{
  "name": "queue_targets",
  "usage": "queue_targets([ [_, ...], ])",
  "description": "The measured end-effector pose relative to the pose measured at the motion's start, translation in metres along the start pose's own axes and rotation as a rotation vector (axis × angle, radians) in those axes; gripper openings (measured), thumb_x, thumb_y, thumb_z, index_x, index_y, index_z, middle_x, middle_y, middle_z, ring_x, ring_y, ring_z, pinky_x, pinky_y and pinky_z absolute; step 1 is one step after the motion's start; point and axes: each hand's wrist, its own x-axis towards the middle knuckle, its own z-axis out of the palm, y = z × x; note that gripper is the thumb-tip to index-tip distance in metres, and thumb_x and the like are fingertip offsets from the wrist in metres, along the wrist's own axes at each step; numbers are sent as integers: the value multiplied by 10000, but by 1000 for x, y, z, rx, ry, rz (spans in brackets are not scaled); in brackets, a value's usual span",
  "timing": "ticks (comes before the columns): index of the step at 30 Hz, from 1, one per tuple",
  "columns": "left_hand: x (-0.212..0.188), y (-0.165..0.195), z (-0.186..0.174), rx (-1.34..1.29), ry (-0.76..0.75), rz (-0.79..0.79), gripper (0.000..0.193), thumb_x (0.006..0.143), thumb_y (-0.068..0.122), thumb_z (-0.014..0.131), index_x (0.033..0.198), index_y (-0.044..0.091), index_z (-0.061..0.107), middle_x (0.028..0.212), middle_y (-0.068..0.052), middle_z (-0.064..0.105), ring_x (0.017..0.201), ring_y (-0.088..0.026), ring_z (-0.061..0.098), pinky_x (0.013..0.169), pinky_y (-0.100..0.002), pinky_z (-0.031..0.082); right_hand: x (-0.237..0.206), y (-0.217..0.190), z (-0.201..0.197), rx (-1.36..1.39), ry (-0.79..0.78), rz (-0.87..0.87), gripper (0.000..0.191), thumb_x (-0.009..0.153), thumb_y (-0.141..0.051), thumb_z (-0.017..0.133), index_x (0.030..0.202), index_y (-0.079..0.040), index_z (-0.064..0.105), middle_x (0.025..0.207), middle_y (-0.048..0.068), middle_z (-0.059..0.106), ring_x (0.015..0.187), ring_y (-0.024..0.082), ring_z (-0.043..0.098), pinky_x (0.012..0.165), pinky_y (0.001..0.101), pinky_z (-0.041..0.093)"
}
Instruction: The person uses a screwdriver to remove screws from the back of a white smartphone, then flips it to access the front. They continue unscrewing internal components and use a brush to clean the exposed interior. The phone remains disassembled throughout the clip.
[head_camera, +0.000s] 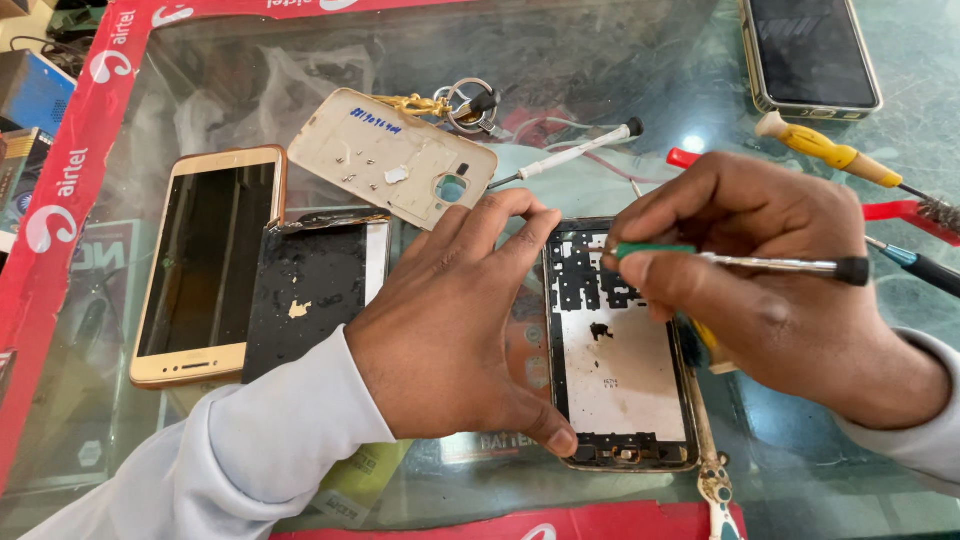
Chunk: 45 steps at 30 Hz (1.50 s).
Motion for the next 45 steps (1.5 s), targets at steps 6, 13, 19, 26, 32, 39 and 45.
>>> queue_targets([
  [6,1,-2,-1,-27,-24,17,1443,459,637,964,1486,-143,316,1523,-247,304,1387,-457,325,1121,-512,290,5,-29,-19,-91,-75,-193,568,1093,-477,372,1130,16,650,914,78,695,743,138,710,617,257,543],
  [13,1,-4,2,-15,2,57,1433,475,641,968,1454,-175,313,1524,-283,283,1431,-484,266,1133,-512,265,0,-20,-50,-540,15,-451,671,1104,-538,288,1107,38,631,1022,197,675,729,201,650,691,339,539],
  [19,-5,0,-3,-2,6,25,1427,457,644,962,1450,-161,330,1518,-263,305,1441,-459,298,1158,-482,291,-43,20,-53,-553,155,-586,555,1107,-492,339,1182,-4,591,1126,140,666,870,169,650,780,351,531],
  [26,-3,-5,-3,0,8,27,1437,450,645,962,1451,-169,329,1512,-254,321,1438,-440,321,1167,-469,302,-226,166,-33,-684,104,-408,428,1061,-459,434,1264,-123,605,1235,33,687,1048,124,641,880,361,502],
  [32,-3,-5,-2,-3,-16,17,1442,444,641,970,1454,-157,319,1505,-246,319,1436,-443,309,1163,-485,289,-302,230,-69,-855,-378,-237,388,1022,-430,516,1334,-224,617,1328,-58,705,1201,85,633,965,370,476],
  [39,-4,-3,-5,-18,-25,-15,1445,441,647,967,1458,-138,305,1513,-245,300,1450,-433,294,1168,-474,285,-228,144,-91,-474,-435,-46,441,1030,-359,538,1395,-114,575,1402,-8,668,1278,84,644,1005,295,512],
  [45,-7,-3,-5,-6,-13,-16,1457,436,661,963,1460,-135,298,1514,-249,298,1452,-438,282,1170,-473,274,-139,48,-60,-280,-70,-332,347,953,-294,624,1230,-85,619,1187,36,693,1126,132,657,918,325,529],
])
